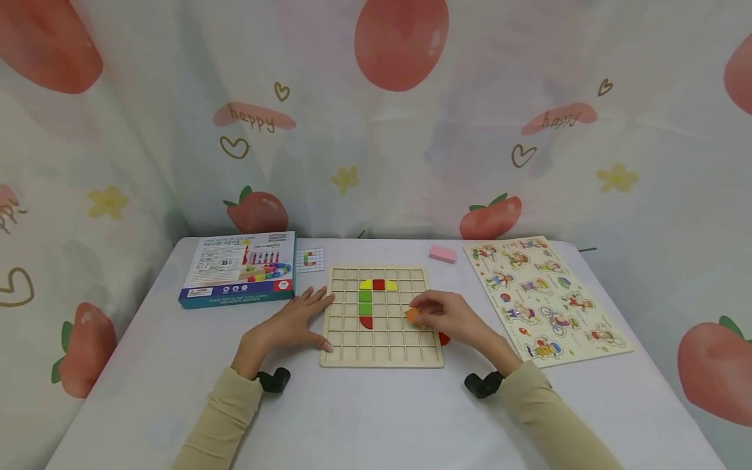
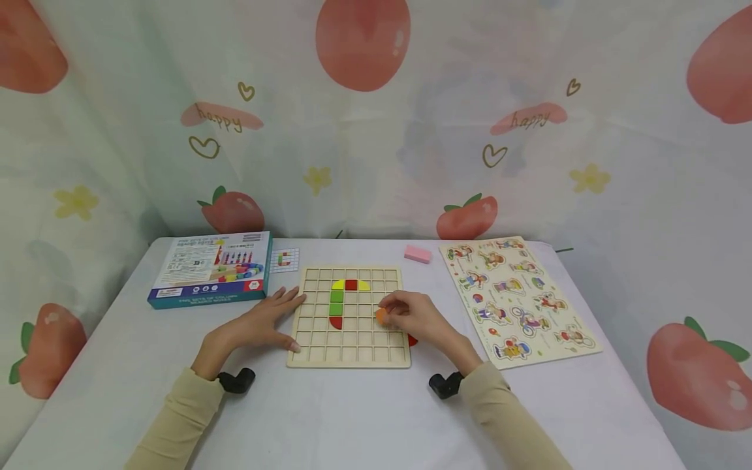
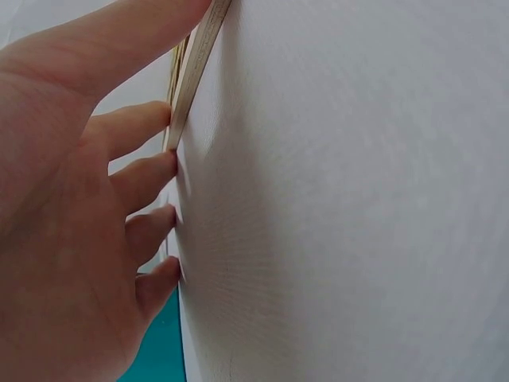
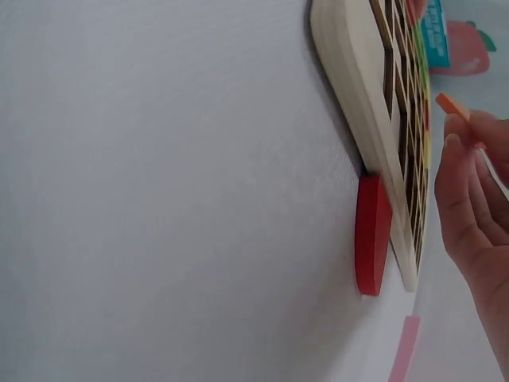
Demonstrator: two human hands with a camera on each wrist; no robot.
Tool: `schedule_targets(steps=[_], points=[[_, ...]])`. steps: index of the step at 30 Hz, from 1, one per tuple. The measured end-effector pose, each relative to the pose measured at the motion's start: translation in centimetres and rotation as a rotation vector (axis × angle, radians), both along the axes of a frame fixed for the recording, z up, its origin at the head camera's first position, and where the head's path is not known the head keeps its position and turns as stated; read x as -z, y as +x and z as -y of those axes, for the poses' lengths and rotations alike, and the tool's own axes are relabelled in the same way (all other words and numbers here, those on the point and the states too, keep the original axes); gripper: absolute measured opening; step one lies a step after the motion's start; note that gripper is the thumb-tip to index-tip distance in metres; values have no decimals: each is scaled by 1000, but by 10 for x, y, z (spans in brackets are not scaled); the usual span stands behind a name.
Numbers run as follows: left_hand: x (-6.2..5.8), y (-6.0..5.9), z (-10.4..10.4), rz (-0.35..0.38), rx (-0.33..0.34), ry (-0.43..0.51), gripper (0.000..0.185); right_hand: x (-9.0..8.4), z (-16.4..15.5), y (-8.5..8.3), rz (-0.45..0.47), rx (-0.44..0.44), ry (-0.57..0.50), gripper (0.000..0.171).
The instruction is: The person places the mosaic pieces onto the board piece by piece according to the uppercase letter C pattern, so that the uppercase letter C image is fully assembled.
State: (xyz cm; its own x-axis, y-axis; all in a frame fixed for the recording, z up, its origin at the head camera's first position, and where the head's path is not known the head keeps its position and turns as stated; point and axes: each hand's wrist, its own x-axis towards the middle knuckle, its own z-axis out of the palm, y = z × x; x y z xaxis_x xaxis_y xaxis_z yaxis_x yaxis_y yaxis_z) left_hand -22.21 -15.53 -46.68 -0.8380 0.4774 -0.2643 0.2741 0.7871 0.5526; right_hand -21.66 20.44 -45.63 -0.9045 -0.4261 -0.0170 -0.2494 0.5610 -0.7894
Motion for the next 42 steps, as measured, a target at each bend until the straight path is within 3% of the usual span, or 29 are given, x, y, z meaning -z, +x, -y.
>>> schedule_targets(steps=[9, 17, 42], points=[[2, -1, -1, 1, -6, -9, 106, -4, 22, 1, 50, -8, -21, 29], [2, -2, 0, -4, -1, -19, 106, -2, 38, -3, 14, -58, -15, 27], [2, -2, -1, 9, -5, -20, 106, 3, 62, -8, -24, -72, 142, 20]])
